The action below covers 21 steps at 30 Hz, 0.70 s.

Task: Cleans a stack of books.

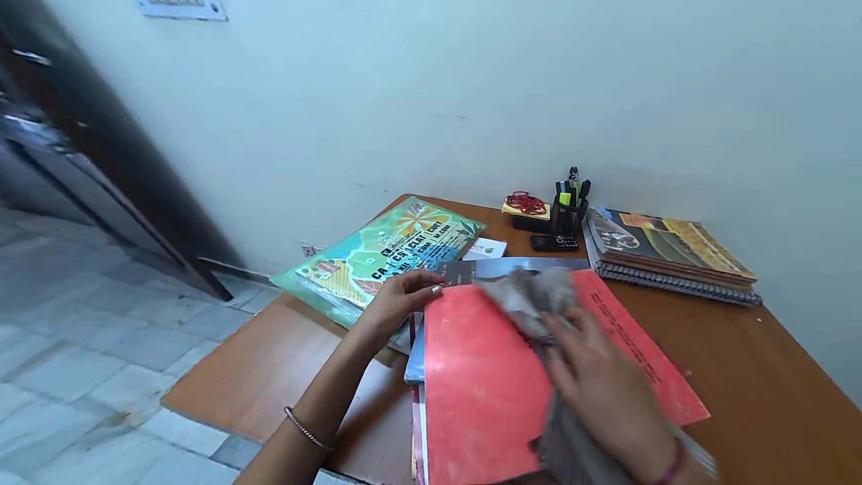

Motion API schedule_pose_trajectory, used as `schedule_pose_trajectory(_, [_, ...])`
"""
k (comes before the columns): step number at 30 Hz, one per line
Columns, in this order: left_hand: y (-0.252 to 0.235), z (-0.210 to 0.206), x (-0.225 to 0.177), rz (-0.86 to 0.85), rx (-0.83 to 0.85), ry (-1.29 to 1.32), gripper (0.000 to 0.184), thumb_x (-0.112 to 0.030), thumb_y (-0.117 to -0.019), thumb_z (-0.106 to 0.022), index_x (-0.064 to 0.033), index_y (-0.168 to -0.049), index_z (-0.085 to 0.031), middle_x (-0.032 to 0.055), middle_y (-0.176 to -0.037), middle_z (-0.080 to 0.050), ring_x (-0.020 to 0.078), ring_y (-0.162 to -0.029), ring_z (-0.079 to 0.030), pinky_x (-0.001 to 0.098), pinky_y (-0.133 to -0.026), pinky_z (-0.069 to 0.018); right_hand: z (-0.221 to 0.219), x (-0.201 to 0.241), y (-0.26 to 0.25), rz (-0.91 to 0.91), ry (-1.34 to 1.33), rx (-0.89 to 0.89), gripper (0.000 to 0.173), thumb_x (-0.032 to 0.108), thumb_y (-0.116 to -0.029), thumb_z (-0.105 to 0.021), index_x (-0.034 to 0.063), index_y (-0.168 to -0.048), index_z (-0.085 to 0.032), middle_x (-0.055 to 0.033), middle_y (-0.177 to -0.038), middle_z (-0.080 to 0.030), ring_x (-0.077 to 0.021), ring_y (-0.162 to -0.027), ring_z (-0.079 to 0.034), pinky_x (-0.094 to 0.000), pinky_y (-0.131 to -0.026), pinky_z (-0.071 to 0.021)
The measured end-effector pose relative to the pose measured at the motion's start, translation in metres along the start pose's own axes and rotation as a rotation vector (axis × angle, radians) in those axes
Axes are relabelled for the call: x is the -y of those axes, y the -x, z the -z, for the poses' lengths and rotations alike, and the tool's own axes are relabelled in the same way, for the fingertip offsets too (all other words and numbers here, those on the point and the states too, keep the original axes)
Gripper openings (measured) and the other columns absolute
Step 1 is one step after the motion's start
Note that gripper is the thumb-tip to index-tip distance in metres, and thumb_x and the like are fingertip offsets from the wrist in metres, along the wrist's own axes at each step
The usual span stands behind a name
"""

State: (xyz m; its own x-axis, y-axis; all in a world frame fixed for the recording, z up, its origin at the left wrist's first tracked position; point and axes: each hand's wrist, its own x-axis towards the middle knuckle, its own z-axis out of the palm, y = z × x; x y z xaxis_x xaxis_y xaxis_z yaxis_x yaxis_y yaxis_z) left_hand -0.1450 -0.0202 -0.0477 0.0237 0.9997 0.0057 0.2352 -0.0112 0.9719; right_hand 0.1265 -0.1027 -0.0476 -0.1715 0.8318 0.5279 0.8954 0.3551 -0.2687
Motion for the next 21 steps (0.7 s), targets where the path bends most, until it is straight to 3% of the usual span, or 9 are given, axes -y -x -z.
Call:
schedule_pose_trajectory(3, [0.002, -0.002, -0.001, -0.007, -0.009, 0.012, 0.015, -0.001, -0.1003, -0.059, 0.0026, -0.114, -0.065, 0.0072, -0.092, -0.069, 0.0087, -0.074, -0.064, 0.0242, -0.069, -0.0535, 0.024, -0.047, 0.016, -0.188, 0.105, -0.038, 0.034, 0.013, -0.0943, -0.06, 0.0037, -0.125, -0.072, -0.0293, -0.121, -0.064, -0.0477, -0.082, -0.07, -0.0635, -0.061, -0.0549])
schedule_pose_trajectory(6, [0.003, -0.004, 0.0, -0.014, -0.023, 0.006, 0.015, -0.001, -0.1003, -0.06, 0.0025, -0.114, -0.066, 0.007, -0.092, -0.069, 0.0084, -0.074, -0.063, 0.0244, -0.069, -0.0527, 0.039, -0.049, 0.025, -0.292, 0.189, -0.042, 0.034, 0.01, -0.0953, -0.059, -0.0002, -0.125, -0.071, -0.0331, -0.121, -0.062, -0.0518, -0.081, -0.069, -0.0651, -0.06, -0.0532])
schedule_pose_trajectory(10, [0.003, -0.005, 0.001, -0.015, -0.04, 0.022, 0.016, -0.001, -0.1001, -0.06, 0.0022, -0.115, -0.065, 0.0073, -0.094, -0.069, 0.0088, -0.075, -0.063, 0.0242, -0.07, -0.0534, 0.019, 0.01, 0.023, -0.089, 0.182, -0.076, 0.032, 0.012, -0.0893, -0.067, 0.002, -0.119, -0.075, -0.0276, -0.113, -0.068, -0.04, -0.076, -0.072, -0.0498, -0.055, -0.0583])
schedule_pose_trajectory(15, [0.009, -0.005, 0.002, -0.095, -0.055, -0.061, 0.02, 0.003, -0.1014, -0.054, 0.0021, -0.119, -0.064, 0.0047, -0.096, -0.07, 0.0046, -0.08, -0.063, 0.023, -0.074, -0.0518, -0.017, 0.094, 0.001, 0.158, 0.058, -0.002, 0.034, 0.013, -0.0835, -0.071, 0.0026, -0.115, -0.077, -0.0182, -0.11, -0.073, -0.0285, -0.078, -0.074, -0.0366, -0.054, -0.0562])
schedule_pose_trajectory(17, [0.012, -0.002, 0.005, -0.153, -0.036, -0.069, 0.026, 0.006, -0.1025, -0.043, 0.0041, -0.122, -0.06, 0.005, -0.095, -0.066, 0.0042, -0.079, -0.059, 0.0223, -0.073, -0.0495, -0.013, 0.108, -0.02, 0.123, 0.015, 0.238, 0.036, 0.011, -0.0924, -0.062, -0.0018, -0.125, -0.071, -0.0205, -0.121, -0.07, -0.0322, -0.092, -0.073, -0.0397, -0.065, -0.0581])
schedule_pose_trajectory(19, [0.012, -0.002, 0.005, -0.119, -0.064, -0.03, 0.026, 0.002, -0.1053, -0.04, 0.0043, -0.124, -0.058, 0.004, -0.094, -0.064, 0.0031, -0.08, -0.06, 0.0213, -0.074, -0.0513, -0.001, 0.108, -0.047, 0.003, -0.055, 0.583, 0.043, 0.013, -0.1038, -0.048, -0.0007, -0.144, -0.056, -0.0211, -0.143, -0.056, -0.0356, -0.117, -0.064, -0.0461, -0.087, -0.055])
schedule_pose_trajectory(21, [0.011, -0.005, 0.001, -0.043, -0.112, -0.024, 0.024, 0.004, -0.1032, -0.045, 0.0039, -0.123, -0.059, 0.0064, -0.096, -0.064, 0.0061, -0.082, -0.06, 0.0254, -0.076, -0.0514, -0.002, 0.096, -0.062, -0.08, -0.08, 0.653, 0.044, 0.016, -0.1063, -0.045, 0.004, -0.148, -0.053, -0.0187, -0.147, -0.053, -0.0353, -0.123, -0.06, -0.048, -0.094, -0.0527])
